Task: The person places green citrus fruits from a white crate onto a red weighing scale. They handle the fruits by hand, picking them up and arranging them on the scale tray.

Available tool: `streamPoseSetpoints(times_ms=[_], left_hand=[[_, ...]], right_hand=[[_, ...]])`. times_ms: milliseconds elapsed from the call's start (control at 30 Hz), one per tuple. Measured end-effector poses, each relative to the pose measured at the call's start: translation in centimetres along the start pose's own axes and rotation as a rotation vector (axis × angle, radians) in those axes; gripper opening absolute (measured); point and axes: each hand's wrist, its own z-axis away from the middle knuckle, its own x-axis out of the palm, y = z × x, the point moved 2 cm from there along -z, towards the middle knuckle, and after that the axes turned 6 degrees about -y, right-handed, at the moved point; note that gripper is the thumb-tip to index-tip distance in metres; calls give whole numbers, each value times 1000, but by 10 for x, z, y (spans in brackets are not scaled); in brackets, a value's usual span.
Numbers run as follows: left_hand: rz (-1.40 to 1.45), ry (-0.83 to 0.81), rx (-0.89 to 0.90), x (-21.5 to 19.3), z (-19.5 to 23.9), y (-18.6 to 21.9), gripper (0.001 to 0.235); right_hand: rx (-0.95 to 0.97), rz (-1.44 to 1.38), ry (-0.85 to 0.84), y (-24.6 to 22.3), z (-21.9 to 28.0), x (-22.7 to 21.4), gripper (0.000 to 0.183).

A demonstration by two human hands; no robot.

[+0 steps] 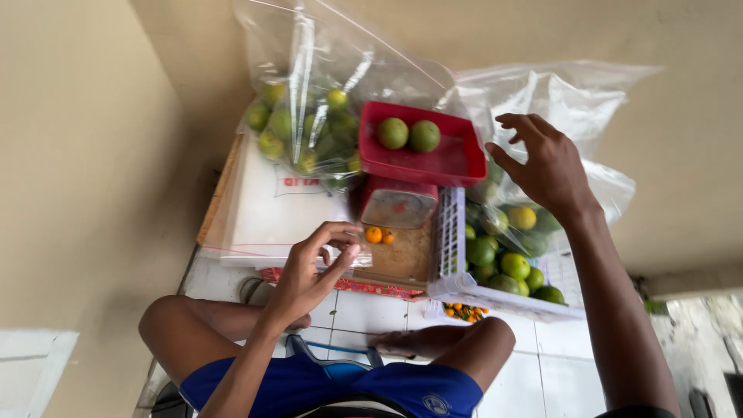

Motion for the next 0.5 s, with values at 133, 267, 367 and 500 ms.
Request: streamPoseSetpoints(times_ms=[133,267,367,500], left_hand=[[-54,-153,175,51,-39,15,29],[-94,-335,323,113,-83,23,27],[-138,-715,280,161,-116,15,29],[-465,-936,297,247,-154,-53,31]], right_hand=[[185,-43,3,26,68,-19,34],[509,-176,-373,62,132,-14,37],[720,-179,-741,96,179,12,34],[798,-191,-842,129,220,53,37]])
